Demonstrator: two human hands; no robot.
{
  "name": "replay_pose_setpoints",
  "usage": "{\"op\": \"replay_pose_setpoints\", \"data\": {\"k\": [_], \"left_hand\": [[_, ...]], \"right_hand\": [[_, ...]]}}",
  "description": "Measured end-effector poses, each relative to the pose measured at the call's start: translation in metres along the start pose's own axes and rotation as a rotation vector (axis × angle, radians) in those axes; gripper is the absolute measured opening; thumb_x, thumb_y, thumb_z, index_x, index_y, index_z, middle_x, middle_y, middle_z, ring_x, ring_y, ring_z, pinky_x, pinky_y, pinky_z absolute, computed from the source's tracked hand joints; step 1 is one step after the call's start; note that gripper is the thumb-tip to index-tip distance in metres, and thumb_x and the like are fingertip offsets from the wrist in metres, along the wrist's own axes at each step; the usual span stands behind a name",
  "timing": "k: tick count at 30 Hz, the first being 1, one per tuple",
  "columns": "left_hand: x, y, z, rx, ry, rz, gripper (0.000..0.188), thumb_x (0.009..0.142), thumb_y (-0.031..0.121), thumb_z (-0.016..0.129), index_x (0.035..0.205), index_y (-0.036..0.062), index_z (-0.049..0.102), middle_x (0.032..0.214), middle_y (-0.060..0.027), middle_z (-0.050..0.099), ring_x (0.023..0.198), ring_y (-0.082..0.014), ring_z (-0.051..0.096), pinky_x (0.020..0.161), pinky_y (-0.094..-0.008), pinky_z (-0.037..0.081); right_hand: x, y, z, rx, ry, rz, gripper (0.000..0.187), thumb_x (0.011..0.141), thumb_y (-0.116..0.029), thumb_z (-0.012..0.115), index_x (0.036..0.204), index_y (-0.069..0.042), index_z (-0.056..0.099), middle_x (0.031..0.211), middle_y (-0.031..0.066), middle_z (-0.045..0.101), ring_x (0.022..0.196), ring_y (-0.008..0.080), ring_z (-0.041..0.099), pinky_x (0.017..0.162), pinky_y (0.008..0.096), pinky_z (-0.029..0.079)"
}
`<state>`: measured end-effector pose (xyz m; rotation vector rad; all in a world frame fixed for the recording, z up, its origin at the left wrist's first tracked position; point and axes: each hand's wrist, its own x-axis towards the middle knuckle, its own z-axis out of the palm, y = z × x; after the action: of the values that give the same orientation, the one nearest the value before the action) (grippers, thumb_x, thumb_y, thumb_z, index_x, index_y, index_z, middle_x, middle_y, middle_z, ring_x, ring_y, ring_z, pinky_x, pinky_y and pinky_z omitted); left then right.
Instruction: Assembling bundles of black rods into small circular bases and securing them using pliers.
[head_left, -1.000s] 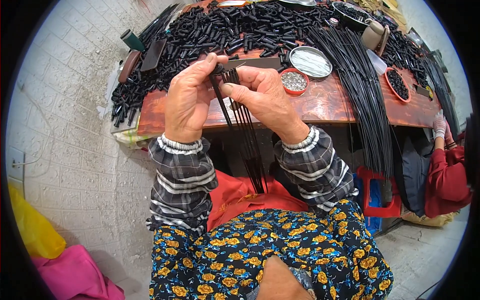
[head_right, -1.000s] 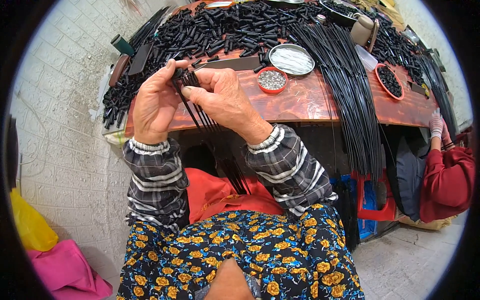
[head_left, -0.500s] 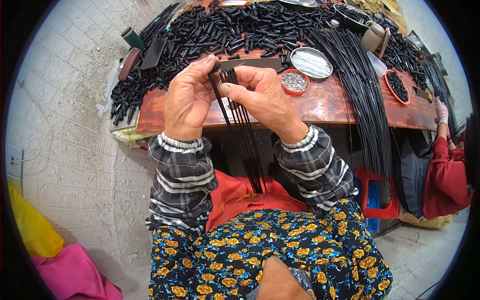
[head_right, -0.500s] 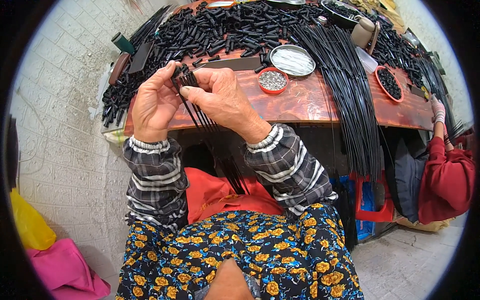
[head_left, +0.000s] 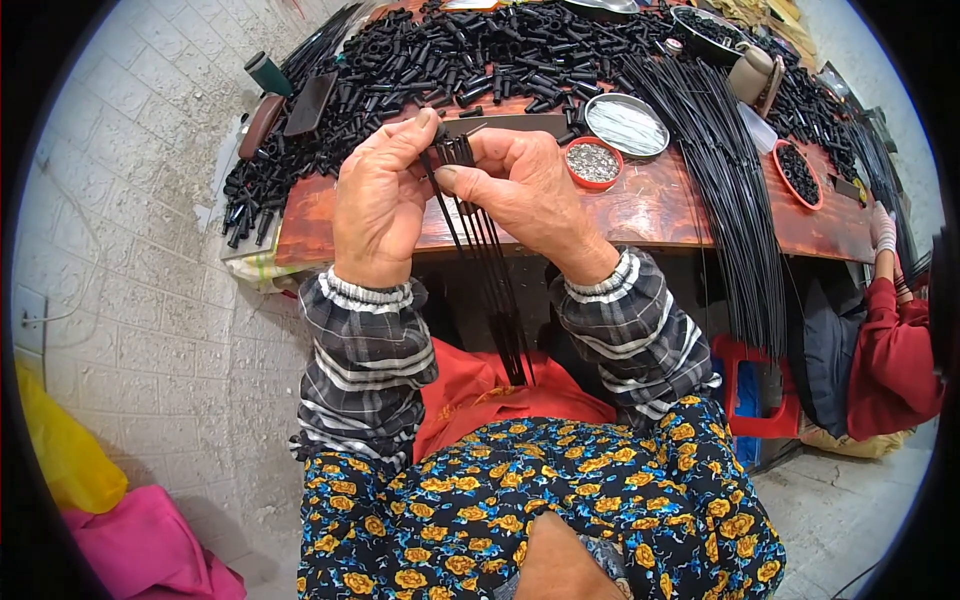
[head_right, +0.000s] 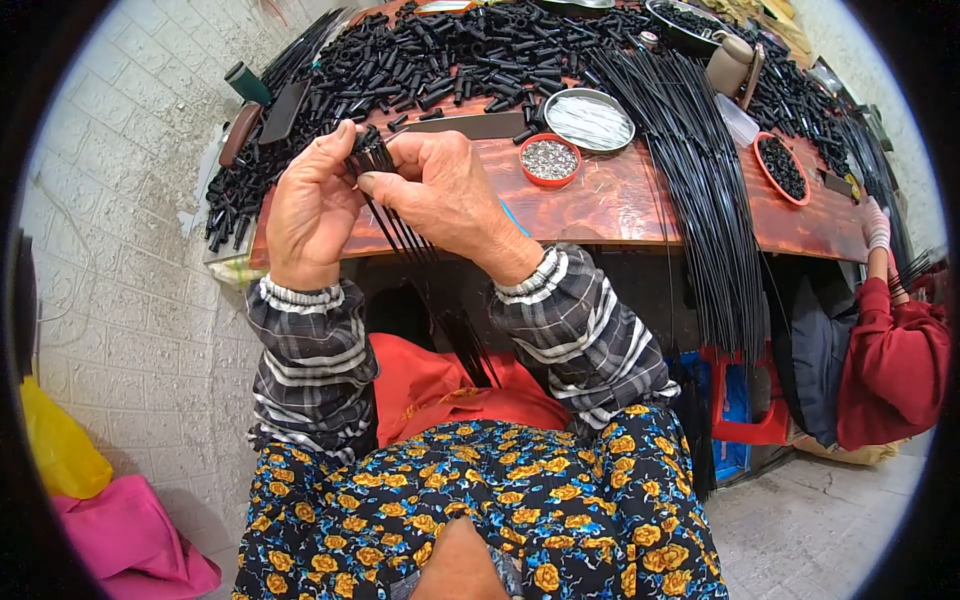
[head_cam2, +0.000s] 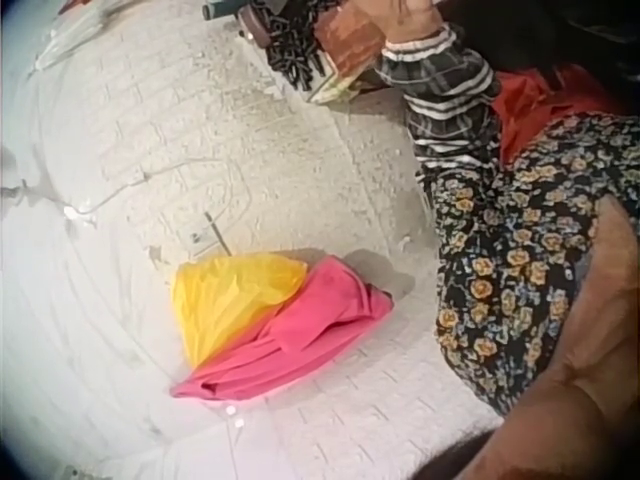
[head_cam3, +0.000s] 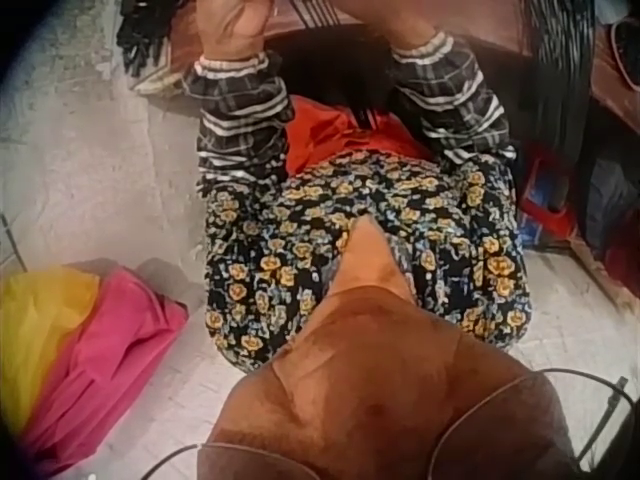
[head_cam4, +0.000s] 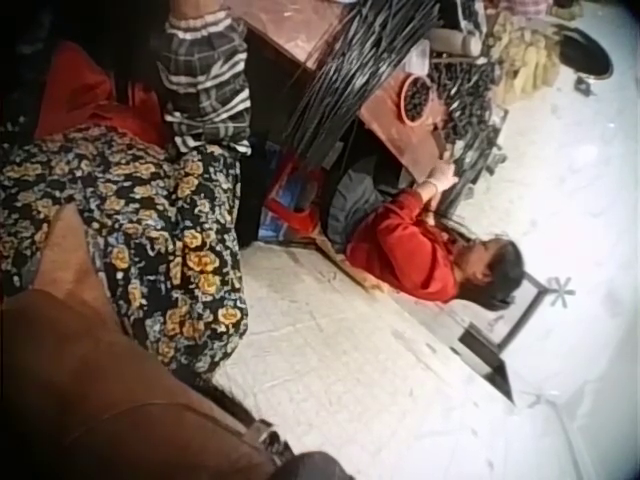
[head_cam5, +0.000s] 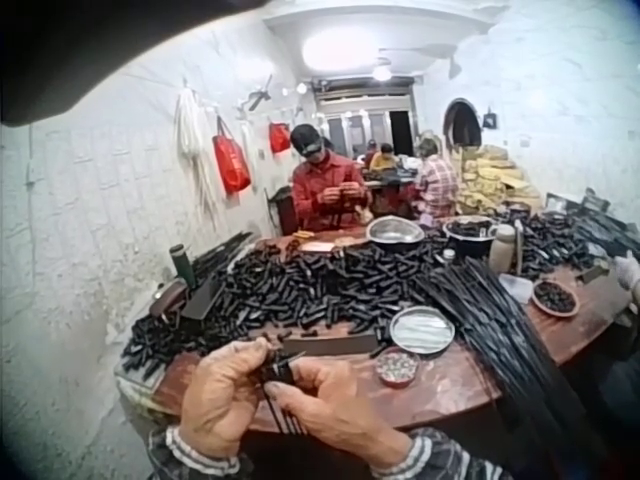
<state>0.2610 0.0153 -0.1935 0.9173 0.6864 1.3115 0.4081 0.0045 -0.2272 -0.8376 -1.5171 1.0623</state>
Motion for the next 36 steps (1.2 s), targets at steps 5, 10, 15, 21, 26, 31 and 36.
{"op": "replay_pose_setpoints", "data": {"k": [5, 10, 15, 21, 26, 31, 36], "left_hand": [[0.000, -0.003, 0.003, 0.017, 0.023, 0.035, 0.009, 0.088, 0.012, 0.066, 0.092, 0.0039, 0.063, 0.081, 0.0001, 0.061, 0.072, -0.0083, 0.056, 0.067, -0.0228, 0.045], [0.004, -0.010, 0.007, 0.016, 0.032, 0.097, 0.008, 0.087, 0.007, 0.066, 0.090, 0.0015, 0.063, 0.082, -0.0019, 0.062, 0.073, -0.0085, 0.057, 0.069, -0.0221, 0.046], [0.006, -0.017, 0.010, 0.036, 0.044, 0.142, 0.007, 0.086, 0.004, 0.066, 0.090, -0.0003, 0.062, 0.084, -0.0038, 0.064, 0.075, -0.0092, 0.058, 0.071, -0.0221, 0.047], [0.011, -0.018, 0.006, 0.014, 0.081, 0.128, 0.007, 0.086, 0.003, 0.066, 0.091, -0.0005, 0.062, 0.083, -0.0039, 0.064, 0.074, -0.0095, 0.059, 0.071, -0.0224, 0.048], [0.011, -0.015, 0.000, 0.005, 0.054, 0.105, 0.009, 0.085, 0.004, 0.067, 0.092, -0.0006, 0.062, 0.083, -0.0041, 0.064, 0.074, -0.0102, 0.059, 0.070, -0.0230, 0.048], [0.006, -0.014, 0.011, 0.035, 0.101, 0.134, 0.009, 0.085, 0.005, 0.066, 0.092, 0.0002, 0.063, 0.082, -0.0036, 0.063, 0.074, -0.0105, 0.059, 0.070, -0.0232, 0.047], [0.006, -0.007, 0.002, 0.023, 0.039, 0.070, 0.010, 0.086, 0.009, 0.066, 0.092, 0.0004, 0.063, 0.083, -0.0033, 0.063, 0.074, -0.0110, 0.059, 0.070, -0.0244, 0.047]], "right_hand": [[0.002, 0.004, -0.001, -0.039, 0.029, -0.016, 0.010, 0.084, -0.007, 0.068, 0.089, 0.002, 0.067, 0.075, 0.0001, 0.065, 0.067, 0.0032, 0.056, 0.059, 0.0181, 0.046], [0.006, 0.012, 0.004, 0.158, 0.162, -0.098, 0.027, 0.074, -0.011, 0.071, 0.059, -0.001, 0.050, 0.052, -0.0031, 0.044, 0.052, 0.0034, 0.038, 0.045, 0.0249, 0.030], [0.006, 0.009, 0.001, 0.127, 0.155, -0.033, 0.023, 0.074, -0.011, 0.072, 0.063, -0.001, 0.055, 0.055, -0.0024, 0.051, 0.053, 0.0027, 0.043, 0.046, 0.0237, 0.034], [0.008, 0.015, 0.000, 0.100, 0.165, -0.064, 0.022, 0.075, -0.010, 0.071, 0.063, -0.001, 0.054, 0.054, -0.0025, 0.049, 0.053, 0.0037, 0.043, 0.047, 0.0245, 0.035], [0.009, 0.014, 0.006, 0.091, 0.176, -0.125, 0.022, 0.075, -0.009, 0.070, 0.063, 0.001, 0.054, 0.054, -0.0014, 0.049, 0.054, 0.0042, 0.042, 0.046, 0.0252, 0.035], [0.008, 0.013, 0.007, 0.067, 0.197, -0.152, 0.025, 0.074, -0.010, 0.069, 0.059, 0.000, 0.051, 0.052, -0.0014, 0.046, 0.052, 0.0042, 0.039, 0.045, 0.0265, 0.032], [0.009, 0.020, 0.004, 0.094, 0.131, -0.114, 0.027, 0.075, -0.010, 0.070, 0.059, 0.000, 0.049, 0.052, -0.0023, 0.044, 0.053, 0.0033, 0.038, 0.044, 0.0263, 0.030]]}}
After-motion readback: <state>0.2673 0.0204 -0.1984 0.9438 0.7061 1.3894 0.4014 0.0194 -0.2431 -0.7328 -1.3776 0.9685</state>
